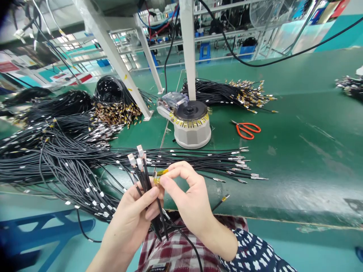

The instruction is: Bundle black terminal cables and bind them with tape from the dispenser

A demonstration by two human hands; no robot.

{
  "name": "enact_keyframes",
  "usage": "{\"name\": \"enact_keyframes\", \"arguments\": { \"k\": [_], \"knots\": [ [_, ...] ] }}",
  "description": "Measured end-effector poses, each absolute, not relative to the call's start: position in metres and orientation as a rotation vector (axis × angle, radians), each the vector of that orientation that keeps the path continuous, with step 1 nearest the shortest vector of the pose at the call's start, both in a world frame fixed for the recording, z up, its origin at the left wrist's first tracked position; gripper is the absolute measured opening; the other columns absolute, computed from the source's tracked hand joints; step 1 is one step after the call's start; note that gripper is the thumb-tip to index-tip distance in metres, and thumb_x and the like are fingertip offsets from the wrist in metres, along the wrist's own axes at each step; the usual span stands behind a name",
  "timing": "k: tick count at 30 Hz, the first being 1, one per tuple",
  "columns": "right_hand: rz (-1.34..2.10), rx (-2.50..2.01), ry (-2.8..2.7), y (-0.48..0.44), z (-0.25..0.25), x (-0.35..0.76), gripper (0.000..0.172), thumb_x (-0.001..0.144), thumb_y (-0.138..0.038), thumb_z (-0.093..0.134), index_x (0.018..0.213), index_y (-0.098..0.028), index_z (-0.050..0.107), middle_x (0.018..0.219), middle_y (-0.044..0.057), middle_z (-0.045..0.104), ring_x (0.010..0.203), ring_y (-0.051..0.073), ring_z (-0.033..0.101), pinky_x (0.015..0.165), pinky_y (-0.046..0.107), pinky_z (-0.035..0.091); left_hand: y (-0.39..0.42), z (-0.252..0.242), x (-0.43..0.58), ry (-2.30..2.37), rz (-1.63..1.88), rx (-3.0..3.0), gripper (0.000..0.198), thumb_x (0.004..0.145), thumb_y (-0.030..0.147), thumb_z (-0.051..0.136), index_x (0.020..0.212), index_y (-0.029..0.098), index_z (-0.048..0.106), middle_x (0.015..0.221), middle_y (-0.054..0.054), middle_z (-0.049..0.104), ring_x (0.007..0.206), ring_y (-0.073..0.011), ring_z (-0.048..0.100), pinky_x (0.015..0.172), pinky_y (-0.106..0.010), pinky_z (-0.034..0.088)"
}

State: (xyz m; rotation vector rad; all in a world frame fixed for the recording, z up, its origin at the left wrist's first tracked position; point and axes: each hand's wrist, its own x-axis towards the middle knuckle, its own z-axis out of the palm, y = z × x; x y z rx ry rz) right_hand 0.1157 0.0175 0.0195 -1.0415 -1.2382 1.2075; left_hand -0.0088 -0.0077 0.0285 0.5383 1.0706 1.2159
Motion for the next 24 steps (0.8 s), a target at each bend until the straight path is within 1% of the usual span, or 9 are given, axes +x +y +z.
{"name": "enact_keyframes", "arguments": {
  "k": [5, 8, 11, 13, 15, 19, 21, 22, 24],
  "knots": [
    [1.238, -1.034, -1.236, 0.019, 0.023, 0.114, 0.025, 0.081, -0.020, 0.064, 0.056, -0.020, 0.059, 0.073, 0.002, 0.061, 0.089, 0.020, 0.060, 0.083, 0.035, 0.046, -0.009, 0.028, -0.008, 1.052, 1.217, 0.568, 0.014, 0.078, 0.023, 0.072, 0.077, 0.012, 0.064, 0.064, -0.001, 0.060, 0.042, -0.0012, 0.036, 0.042, -0.016, 0.024],
    [1.301, -1.022, -1.227, 0.021, 0.024, 0.115, 0.024, 0.081, -0.020, 0.064, 0.057, -0.020, 0.060, 0.068, 0.001, 0.059, 0.081, 0.020, 0.060, 0.080, 0.036, 0.046, -0.009, 0.028, -0.006, 1.068, 1.225, 0.578, 0.015, 0.080, 0.024, 0.070, 0.076, 0.012, 0.063, 0.063, -0.001, 0.060, 0.042, -0.0012, 0.036, 0.043, -0.016, 0.025],
    [1.348, -1.006, -1.199, 0.022, 0.021, 0.115, 0.018, 0.081, -0.023, 0.064, 0.064, -0.019, 0.062, 0.077, 0.002, 0.061, 0.065, 0.015, 0.057, 0.072, 0.036, 0.047, -0.008, 0.027, -0.005, 1.074, 1.236, 0.594, 0.016, 0.081, 0.025, 0.070, 0.073, 0.012, 0.062, 0.063, -0.001, 0.061, 0.041, -0.0011, 0.037, 0.043, -0.016, 0.025],
    [1.366, -0.984, -1.187, 0.023, 0.018, 0.116, 0.016, 0.083, -0.026, 0.063, 0.068, -0.019, 0.061, 0.086, 0.003, 0.061, 0.061, 0.013, 0.055, 0.067, 0.034, 0.048, -0.007, 0.027, -0.003, 1.065, 1.242, 0.600, 0.018, 0.080, 0.025, 0.070, 0.072, 0.013, 0.061, 0.061, 0.000, 0.060, 0.041, -0.0011, 0.037, 0.042, -0.015, 0.025],
    [1.357, -0.968, -1.190, 0.022, 0.015, 0.115, 0.016, 0.084, -0.026, 0.061, 0.070, -0.019, 0.060, 0.093, 0.004, 0.060, 0.067, 0.013, 0.057, 0.069, 0.033, 0.048, -0.006, 0.028, -0.002, 1.060, 1.240, 0.594, 0.018, 0.078, 0.026, 0.072, 0.073, 0.013, 0.061, 0.060, 0.001, 0.059, 0.041, -0.0012, 0.036, 0.041, -0.015, 0.024],
    [1.268, -0.932, -1.227, 0.021, 0.014, 0.113, 0.015, 0.084, -0.022, 0.060, 0.069, -0.019, 0.058, 0.092, 0.003, 0.060, 0.088, 0.018, 0.059, 0.084, 0.033, 0.046, -0.007, 0.029, -0.002, 1.089, 1.237, 0.534, 0.022, 0.068, 0.021, 0.081, 0.079, 0.015, 0.062, 0.056, 0.006, 0.052, 0.039, -0.0004, 0.031, 0.039, -0.014, 0.023],
    [1.218, -0.920, -1.233, 0.020, 0.016, 0.113, 0.013, 0.083, -0.020, 0.061, 0.070, -0.019, 0.059, 0.091, 0.003, 0.060, 0.091, 0.018, 0.058, 0.086, 0.033, 0.045, -0.009, 0.028, -0.004, 1.107, 1.251, 0.510, 0.023, 0.066, 0.018, 0.082, 0.075, 0.015, 0.061, 0.052, 0.008, 0.048, 0.038, 0.0004, 0.028, 0.038, -0.014, 0.020],
    [1.199, -0.926, -1.233, 0.020, 0.017, 0.112, 0.013, 0.082, -0.019, 0.062, 0.069, -0.019, 0.060, 0.091, 0.003, 0.060, 0.091, 0.018, 0.058, 0.086, 0.033, 0.044, -0.009, 0.028, -0.005, 1.111, 1.255, 0.510, 0.022, 0.066, 0.018, 0.081, 0.073, 0.014, 0.060, 0.051, 0.008, 0.048, 0.037, 0.0007, 0.028, 0.038, -0.014, 0.019],
    [1.210, -0.958, -1.234, 0.021, 0.019, 0.114, 0.014, 0.080, -0.020, 0.065, 0.066, -0.019, 0.062, 0.090, 0.003, 0.061, 0.089, 0.018, 0.059, 0.085, 0.034, 0.045, -0.009, 0.027, -0.007, 1.108, 1.258, 0.534, 0.021, 0.068, 0.019, 0.080, 0.071, 0.014, 0.060, 0.053, 0.005, 0.055, 0.037, 0.0009, 0.029, 0.039, -0.014, 0.018]
  ]
}}
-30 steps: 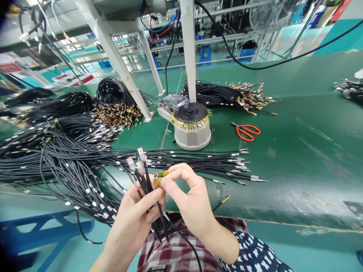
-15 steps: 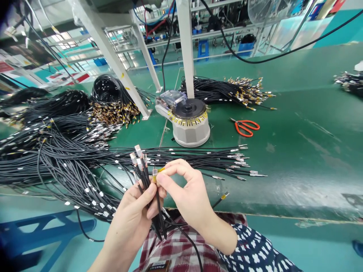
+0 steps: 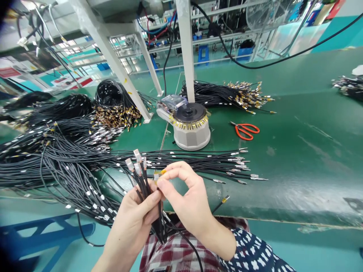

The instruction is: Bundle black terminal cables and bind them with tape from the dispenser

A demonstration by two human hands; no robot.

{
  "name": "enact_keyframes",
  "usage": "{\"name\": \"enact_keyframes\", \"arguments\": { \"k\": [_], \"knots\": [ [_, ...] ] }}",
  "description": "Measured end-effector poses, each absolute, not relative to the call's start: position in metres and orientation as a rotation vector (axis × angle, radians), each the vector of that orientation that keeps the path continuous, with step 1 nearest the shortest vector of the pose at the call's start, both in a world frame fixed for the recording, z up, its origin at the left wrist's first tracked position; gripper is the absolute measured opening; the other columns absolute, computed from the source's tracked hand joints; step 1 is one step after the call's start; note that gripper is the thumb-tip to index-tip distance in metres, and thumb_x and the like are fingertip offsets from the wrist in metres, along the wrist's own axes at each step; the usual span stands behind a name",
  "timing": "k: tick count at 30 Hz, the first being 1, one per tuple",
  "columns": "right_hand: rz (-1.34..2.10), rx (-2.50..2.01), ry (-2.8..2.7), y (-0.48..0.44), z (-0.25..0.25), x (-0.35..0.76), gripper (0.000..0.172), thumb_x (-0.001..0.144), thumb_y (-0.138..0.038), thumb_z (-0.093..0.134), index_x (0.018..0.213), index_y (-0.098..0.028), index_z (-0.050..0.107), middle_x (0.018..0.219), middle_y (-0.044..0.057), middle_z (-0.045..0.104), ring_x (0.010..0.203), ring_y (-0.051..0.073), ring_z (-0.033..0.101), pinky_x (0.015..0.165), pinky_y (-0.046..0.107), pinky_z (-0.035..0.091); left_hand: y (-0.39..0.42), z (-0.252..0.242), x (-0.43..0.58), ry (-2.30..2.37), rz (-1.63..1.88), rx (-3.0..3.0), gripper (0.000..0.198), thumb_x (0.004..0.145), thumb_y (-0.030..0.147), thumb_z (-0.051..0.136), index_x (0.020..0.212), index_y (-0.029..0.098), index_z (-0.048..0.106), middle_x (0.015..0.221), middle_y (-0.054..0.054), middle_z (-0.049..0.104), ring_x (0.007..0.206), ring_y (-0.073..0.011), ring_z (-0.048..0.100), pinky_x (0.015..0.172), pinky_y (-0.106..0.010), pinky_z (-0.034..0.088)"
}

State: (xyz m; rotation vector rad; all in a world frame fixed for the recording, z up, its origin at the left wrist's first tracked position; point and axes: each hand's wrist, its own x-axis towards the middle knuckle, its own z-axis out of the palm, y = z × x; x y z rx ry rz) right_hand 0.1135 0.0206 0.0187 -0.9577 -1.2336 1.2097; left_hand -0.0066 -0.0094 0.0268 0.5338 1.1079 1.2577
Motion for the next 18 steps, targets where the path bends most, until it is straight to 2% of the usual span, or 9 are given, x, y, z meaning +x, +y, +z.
{"name": "enact_keyframes", "arguments": {
  "k": [4, 7, 10, 12, 14, 16, 18],
  "knots": [
    [1.441, -0.933, -1.182, 0.029, 0.019, 0.119, 0.006, 0.073, -0.024, 0.074, 0.073, -0.020, 0.069, 0.092, 0.002, 0.062, 0.073, 0.014, 0.058, 0.072, 0.031, 0.047, -0.008, 0.026, -0.008, 1.076, 1.244, 0.610, 0.018, 0.071, 0.021, 0.077, 0.071, 0.012, 0.062, 0.058, -0.001, 0.063, 0.038, 0.0006, 0.032, 0.040, -0.016, 0.016],
    [1.684, -0.780, -1.103, 0.035, 0.015, 0.122, 0.013, 0.072, -0.028, 0.076, 0.067, -0.019, 0.069, 0.086, 0.001, 0.061, 0.057, 0.009, 0.052, 0.059, 0.027, 0.045, -0.006, 0.025, -0.008, 1.044, 1.199, 0.641, 0.019, 0.073, 0.023, 0.075, 0.069, 0.011, 0.062, 0.059, -0.002, 0.062, 0.038, 0.0007, 0.030, 0.040, -0.017, 0.015],
    [1.812, -0.677, -1.040, 0.038, 0.011, 0.123, 0.022, 0.074, -0.033, 0.075, 0.061, -0.017, 0.068, 0.085, 0.001, 0.060, 0.053, 0.007, 0.051, 0.056, 0.026, 0.045, -0.004, 0.023, -0.009, 1.010, 1.152, 0.620, 0.021, 0.073, 0.026, 0.076, 0.068, 0.011, 0.062, 0.058, 0.000, 0.060, 0.037, 0.0013, 0.026, 0.040, -0.018, 0.013],
    [1.817, -0.669, -1.054, 0.039, 0.009, 0.124, 0.024, 0.078, -0.036, 0.072, 0.063, -0.017, 0.069, 0.096, 0.004, 0.063, 0.059, 0.009, 0.056, 0.062, 0.027, 0.049, -0.004, 0.022, -0.010, 0.989, 1.124, 0.610, 0.022, 0.073, 0.027, 0.076, 0.067, 0.010, 0.062, 0.056, 0.001, 0.058, 0.036, 0.0018, 0.024, 0.040, -0.018, 0.013],
    [1.758, -0.712, -1.105, 0.040, 0.008, 0.127, 0.025, 0.083, -0.037, 0.067, 0.068, -0.018, 0.071, 0.108, 0.006, 0.065, 0.077, 0.013, 0.062, 0.078, 0.029, 0.050, -0.004, 0.023, -0.010, 0.972, 1.109, 0.613, 0.021, 0.074, 0.027, 0.076, 0.069, 0.011, 0.063, 0.059, 0.000, 0.060, 0.036, 0.0020, 0.024, 0.040, -0.018, 0.013],
    [1.627, -0.794, -1.152, 0.042, 0.009, 0.133, 0.023, 0.088, -0.037, 0.061, 0.079, -0.020, 0.074, 0.114, 0.005, 0.065, 0.098, 0.018, 0.062, 0.091, 0.031, 0.047, -0.004, 0.023, -0.009, 0.954, 1.109, 0.620, 0.018, 0.076, 0.027, 0.075, 0.076, 0.012, 0.065, 0.065, -0.001, 0.063, 0.036, 0.0019, 0.026, 0.040, -0.019, 0.015],
    [1.473, -0.868, -1.186, 0.046, 0.011, 0.140, 0.019, 0.089, -0.037, 0.060, 0.088, -0.023, 0.074, 0.112, 0.004, 0.066, 0.107, 0.019, 0.059, 0.096, 0.032, 0.044, -0.004, 0.024, -0.008, 0.935, 1.105, 0.623, 0.017, 0.077, 0.028, 0.073, 0.082, 0.013, 0.065, 0.068, -0.001, 0.062, 0.037, 0.0008, 0.030, 0.041, -0.019, 0.019]
  ]
}}
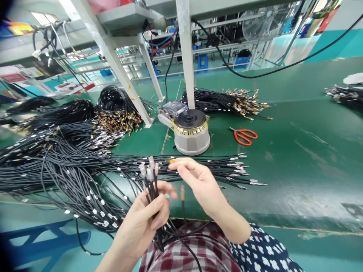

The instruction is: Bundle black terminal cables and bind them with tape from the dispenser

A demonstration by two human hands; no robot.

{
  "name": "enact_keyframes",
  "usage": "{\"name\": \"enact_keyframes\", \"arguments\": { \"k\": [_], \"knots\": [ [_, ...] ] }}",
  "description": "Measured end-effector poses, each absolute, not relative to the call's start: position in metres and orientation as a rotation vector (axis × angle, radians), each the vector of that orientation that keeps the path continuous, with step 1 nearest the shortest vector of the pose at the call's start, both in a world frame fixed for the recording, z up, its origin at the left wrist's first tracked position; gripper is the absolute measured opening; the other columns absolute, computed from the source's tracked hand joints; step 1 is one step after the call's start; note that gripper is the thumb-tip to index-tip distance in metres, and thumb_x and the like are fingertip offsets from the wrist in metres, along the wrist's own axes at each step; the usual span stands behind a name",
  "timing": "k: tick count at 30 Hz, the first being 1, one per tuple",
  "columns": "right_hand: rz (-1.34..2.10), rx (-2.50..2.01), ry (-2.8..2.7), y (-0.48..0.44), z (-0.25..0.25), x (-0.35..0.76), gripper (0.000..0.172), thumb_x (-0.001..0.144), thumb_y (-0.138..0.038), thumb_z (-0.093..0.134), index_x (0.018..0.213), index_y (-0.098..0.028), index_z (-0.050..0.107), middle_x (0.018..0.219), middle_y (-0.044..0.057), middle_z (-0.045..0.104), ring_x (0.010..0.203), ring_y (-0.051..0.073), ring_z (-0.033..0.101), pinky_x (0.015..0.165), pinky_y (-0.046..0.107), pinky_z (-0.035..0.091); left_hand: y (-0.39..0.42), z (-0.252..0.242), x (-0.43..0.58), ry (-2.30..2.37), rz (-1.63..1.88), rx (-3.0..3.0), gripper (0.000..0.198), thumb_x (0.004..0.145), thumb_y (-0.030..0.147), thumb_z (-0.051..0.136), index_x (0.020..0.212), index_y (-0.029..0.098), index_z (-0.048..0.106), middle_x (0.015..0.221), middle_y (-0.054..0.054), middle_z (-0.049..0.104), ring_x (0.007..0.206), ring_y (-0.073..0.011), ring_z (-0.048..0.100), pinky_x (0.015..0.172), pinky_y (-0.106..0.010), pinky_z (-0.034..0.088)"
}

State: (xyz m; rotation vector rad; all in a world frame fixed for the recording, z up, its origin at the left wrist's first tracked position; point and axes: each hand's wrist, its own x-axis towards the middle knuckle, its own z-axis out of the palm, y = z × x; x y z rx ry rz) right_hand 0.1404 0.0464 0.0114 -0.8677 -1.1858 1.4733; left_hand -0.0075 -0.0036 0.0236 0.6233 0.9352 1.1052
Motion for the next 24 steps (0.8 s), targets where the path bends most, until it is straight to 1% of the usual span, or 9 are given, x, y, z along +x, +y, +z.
{"name": "enact_keyframes", "arguments": {
  "k": [4, 10, 12, 15, 17, 20, 21, 22, 24],
  "knots": [
    [1.348, -0.909, -1.330, 0.056, 0.022, 0.152, 0.017, 0.084, -0.038, 0.066, 0.088, -0.023, 0.072, 0.107, 0.005, 0.066, 0.107, 0.021, 0.060, 0.096, 0.034, 0.045, -0.002, 0.023, -0.002, 0.907, 1.072, 0.593, 0.019, 0.082, 0.033, 0.067, 0.079, 0.014, 0.065, 0.066, 0.000, 0.060, 0.037, -0.0012, 0.037, 0.043, -0.020, 0.022],
    [1.360, -0.951, -1.471, 0.061, 0.034, 0.150, 0.034, 0.087, -0.050, 0.056, 0.089, -0.019, 0.071, 0.102, 0.008, 0.068, 0.099, 0.023, 0.063, 0.094, 0.037, 0.046, -0.004, 0.020, 0.001, 0.952, 1.077, 0.645, 0.027, 0.083, 0.038, 0.066, 0.085, 0.012, 0.070, 0.056, -0.001, 0.060, 0.034, -0.0031, 0.040, 0.038, -0.020, 0.021],
    [1.315, -0.920, -1.450, 0.059, 0.034, 0.148, 0.035, 0.088, -0.050, 0.054, 0.089, -0.020, 0.071, 0.100, 0.007, 0.068, 0.098, 0.022, 0.063, 0.093, 0.036, 0.046, -0.005, 0.019, 0.002, 0.975, 1.089, 0.666, 0.027, 0.083, 0.038, 0.065, 0.089, 0.012, 0.070, 0.056, -0.002, 0.062, 0.033, -0.0042, 0.042, 0.036, -0.018, 0.023],
    [1.221, -0.927, -1.428, 0.054, 0.032, 0.146, 0.019, 0.083, -0.037, 0.065, 0.095, -0.023, 0.071, 0.103, 0.004, 0.066, 0.100, 0.021, 0.062, 0.097, 0.037, 0.044, -0.008, 0.017, 0.005, 0.964, 1.071, 0.668, 0.031, 0.082, 0.040, 0.066, 0.092, 0.012, 0.069, 0.055, -0.003, 0.064, 0.031, -0.0076, 0.046, 0.033, -0.018, 0.029],
    [1.189, -0.944, -1.419, 0.050, 0.030, 0.146, 0.016, 0.080, -0.028, 0.069, 0.096, -0.026, 0.072, 0.108, 0.003, 0.063, 0.101, 0.020, 0.062, 0.101, 0.038, 0.042, -0.008, 0.017, 0.007, 0.969, 1.070, 0.653, 0.033, 0.081, 0.041, 0.067, 0.093, 0.011, 0.069, 0.057, -0.005, 0.066, 0.033, -0.0111, 0.052, 0.034, -0.021, 0.037],
    [1.151, -0.935, -1.396, 0.047, 0.030, 0.147, 0.013, 0.080, -0.025, 0.069, 0.091, -0.028, 0.074, 0.113, 0.003, 0.058, 0.109, 0.021, 0.058, 0.105, 0.040, 0.038, -0.006, 0.023, 0.005, 1.088, 1.231, 0.620, 0.027, 0.078, 0.036, 0.071, 0.089, 0.011, 0.072, 0.077, -0.010, 0.072, 0.058, -0.0174, 0.066, 0.055, -0.028, 0.053],
    [1.142, -0.935, -1.393, 0.046, 0.030, 0.149, 0.013, 0.081, -0.025, 0.069, 0.091, -0.029, 0.075, 0.115, 0.003, 0.058, 0.113, 0.022, 0.056, 0.105, 0.041, 0.037, -0.005, 0.025, 0.003, 1.138, 1.316, 0.613, 0.025, 0.076, 0.034, 0.073, 0.086, 0.012, 0.073, 0.082, -0.010, 0.072, 0.067, -0.0177, 0.066, 0.061, -0.027, 0.053],
    [1.141, -0.935, -1.402, 0.046, 0.031, 0.150, 0.013, 0.081, -0.025, 0.069, 0.092, -0.030, 0.075, 0.117, 0.003, 0.057, 0.116, 0.022, 0.054, 0.105, 0.041, 0.037, -0.003, 0.027, 0.001, 1.177, 1.387, 0.606, 0.024, 0.075, 0.034, 0.075, 0.085, 0.012, 0.073, 0.082, -0.008, 0.071, 0.067, -0.0154, 0.064, 0.060, -0.024, 0.051],
    [1.178, -0.915, -1.443, 0.046, 0.032, 0.153, 0.014, 0.083, -0.026, 0.067, 0.094, -0.030, 0.075, 0.124, 0.004, 0.055, 0.122, 0.024, 0.050, 0.106, 0.042, 0.037, 0.000, 0.031, -0.004, 1.199, 1.427, 0.596, 0.025, 0.073, 0.035, 0.076, 0.085, 0.013, 0.072, 0.067, -0.002, 0.063, 0.048, -0.0062, 0.049, 0.045, -0.017, 0.038]
  ]
}}
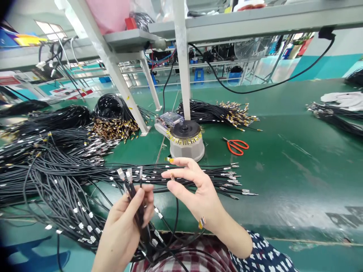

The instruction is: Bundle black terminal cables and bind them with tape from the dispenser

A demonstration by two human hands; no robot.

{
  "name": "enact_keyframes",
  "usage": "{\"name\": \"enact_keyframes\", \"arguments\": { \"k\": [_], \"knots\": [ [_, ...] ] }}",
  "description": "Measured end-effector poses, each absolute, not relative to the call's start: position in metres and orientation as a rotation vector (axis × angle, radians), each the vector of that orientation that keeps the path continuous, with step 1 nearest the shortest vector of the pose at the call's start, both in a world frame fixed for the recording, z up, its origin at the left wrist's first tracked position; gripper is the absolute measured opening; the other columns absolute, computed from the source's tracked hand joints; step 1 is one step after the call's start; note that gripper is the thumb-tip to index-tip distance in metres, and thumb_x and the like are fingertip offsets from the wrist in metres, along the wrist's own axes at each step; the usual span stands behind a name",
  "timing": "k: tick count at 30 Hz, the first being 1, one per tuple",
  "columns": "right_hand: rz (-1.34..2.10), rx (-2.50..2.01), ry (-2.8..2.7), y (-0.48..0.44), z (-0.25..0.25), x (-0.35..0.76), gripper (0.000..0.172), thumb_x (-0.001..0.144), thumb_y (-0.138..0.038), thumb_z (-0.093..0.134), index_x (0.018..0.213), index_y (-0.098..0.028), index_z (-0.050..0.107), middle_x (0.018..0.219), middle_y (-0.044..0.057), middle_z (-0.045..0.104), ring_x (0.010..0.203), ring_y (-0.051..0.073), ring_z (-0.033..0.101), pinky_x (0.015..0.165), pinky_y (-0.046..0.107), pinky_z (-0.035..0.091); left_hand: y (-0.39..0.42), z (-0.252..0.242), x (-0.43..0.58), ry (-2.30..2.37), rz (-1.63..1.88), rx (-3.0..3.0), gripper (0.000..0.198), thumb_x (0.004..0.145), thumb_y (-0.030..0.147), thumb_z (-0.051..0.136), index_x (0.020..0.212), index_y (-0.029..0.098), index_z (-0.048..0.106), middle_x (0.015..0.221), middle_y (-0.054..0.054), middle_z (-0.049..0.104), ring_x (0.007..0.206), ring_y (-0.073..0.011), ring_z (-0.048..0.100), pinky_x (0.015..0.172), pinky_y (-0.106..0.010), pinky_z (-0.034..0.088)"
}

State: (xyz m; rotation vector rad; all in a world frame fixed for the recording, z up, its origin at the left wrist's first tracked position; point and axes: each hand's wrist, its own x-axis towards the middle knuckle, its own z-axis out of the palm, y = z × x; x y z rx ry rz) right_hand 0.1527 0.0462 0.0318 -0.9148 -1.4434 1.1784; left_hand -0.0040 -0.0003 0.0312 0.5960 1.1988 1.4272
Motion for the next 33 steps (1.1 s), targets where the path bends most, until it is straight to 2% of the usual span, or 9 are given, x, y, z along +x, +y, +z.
{"name": "enact_keyframes", "arguments": {
  "k": [3, 7, 9, 11, 14, 17, 21, 26, 33],
  "knots": [
    [1.286, -0.822, -1.536, 0.045, 0.033, 0.155, 0.015, 0.085, -0.027, 0.065, 0.096, -0.030, 0.076, 0.131, 0.006, 0.053, 0.129, 0.025, 0.044, 0.108, 0.043, 0.035, 0.001, 0.034, -0.004, 1.177, 1.306, 0.651, 0.034, 0.071, 0.037, 0.078, 0.095, 0.013, 0.071, 0.048, 0.008, 0.043, 0.038, -0.0016, 0.025, 0.039, -0.016, 0.019],
    [1.346, -0.793, -1.595, 0.039, 0.030, 0.152, 0.017, 0.087, -0.028, 0.063, 0.097, -0.029, 0.076, 0.137, 0.006, 0.051, 0.135, 0.026, 0.038, 0.110, 0.045, 0.032, 0.000, 0.033, 0.004, 1.134, 1.122, 0.712, 0.040, 0.069, 0.038, 0.080, 0.097, 0.011, 0.070, 0.044, 0.011, 0.034, 0.038, -0.0021, 0.021, 0.039, -0.017, 0.016],
    [1.362, -0.806, -1.607, 0.036, 0.027, 0.152, 0.017, 0.086, -0.028, 0.064, 0.100, -0.029, 0.075, 0.140, 0.006, 0.048, 0.134, 0.026, 0.039, 0.112, 0.045, 0.030, 0.000, 0.031, 0.005, 1.121, 1.112, 0.702, 0.032, 0.068, 0.037, 0.080, 0.084, 0.011, 0.070, 0.043, 0.010, 0.035, 0.037, -0.0015, 0.023, 0.039, -0.018, 0.016],
    [1.369, -0.808, -1.589, 0.037, 0.024, 0.157, 0.023, 0.085, -0.029, 0.066, 0.107, -0.030, 0.072, 0.141, 0.005, 0.047, 0.134, 0.026, 0.040, 0.113, 0.045, 0.029, 0.000, 0.030, 0.004, 1.127, 1.153, 0.691, 0.029, 0.065, 0.035, 0.082, 0.073, 0.012, 0.067, 0.044, 0.006, 0.046, 0.036, -0.0008, 0.026, 0.039, -0.018, 0.017],
    [1.452, -0.769, -1.470, 0.043, 0.029, 0.179, 0.028, 0.088, -0.035, 0.063, 0.116, -0.034, 0.065, 0.130, 0.005, 0.057, 0.119, 0.024, 0.055, 0.104, 0.043, 0.042, -0.001, 0.027, -0.003, 1.191, 1.233, 0.680, 0.027, 0.063, 0.031, 0.083, 0.070, 0.012, 0.066, 0.055, -0.003, 0.063, 0.036, 0.0000, 0.030, 0.039, -0.017, 0.019],
    [1.443, -0.824, -1.467, 0.048, 0.046, 0.205, 0.025, 0.089, -0.040, 0.059, 0.111, -0.031, 0.067, 0.117, 0.006, 0.066, 0.098, 0.022, 0.066, 0.089, 0.036, 0.053, -0.003, 0.023, -0.008, 1.217, 1.244, 0.652, 0.026, 0.063, 0.029, 0.083, 0.067, 0.012, 0.064, 0.055, -0.004, 0.065, 0.035, 0.0004, 0.031, 0.038, -0.017, 0.019],
    [1.109, -1.064, -1.531, 0.037, 0.067, 0.210, 0.017, 0.079, -0.031, 0.072, 0.095, -0.026, 0.070, 0.095, 0.006, 0.071, 0.082, 0.021, 0.066, 0.072, 0.030, 0.054, -0.004, 0.019, -0.005, 1.186, 1.204, 0.580, 0.030, 0.062, 0.030, 0.084, 0.067, 0.013, 0.060, 0.054, -0.002, 0.063, 0.033, 0.0000, 0.032, 0.036, -0.016, 0.019],
    [1.390, -1.085, -1.417, 0.025, 0.051, 0.170, 0.012, 0.074, -0.020, 0.073, 0.077, -0.021, 0.061, 0.078, 0.001, 0.066, 0.072, 0.016, 0.061, 0.064, 0.027, 0.048, -0.007, 0.022, 0.001, 1.154, 1.202, 0.529, 0.029, 0.066, 0.030, 0.082, 0.070, 0.014, 0.058, 0.054, 0.000, 0.063, 0.032, 0.0003, 0.033, 0.035, -0.014, 0.022],
    [1.589, -0.958, -1.185, 0.032, 0.022, 0.143, 0.022, 0.071, -0.022, 0.076, 0.075, -0.019, 0.055, 0.077, 0.000, 0.062, 0.071, 0.014, 0.059, 0.063, 0.026, 0.047, -0.009, 0.021, -0.003, 1.139, 1.198, 0.571, 0.024, 0.070, 0.030, 0.078, 0.070, 0.015, 0.059, 0.054, 0.001, 0.063, 0.026, -0.0065, 0.045, 0.029, -0.018, 0.036]
  ]
}}
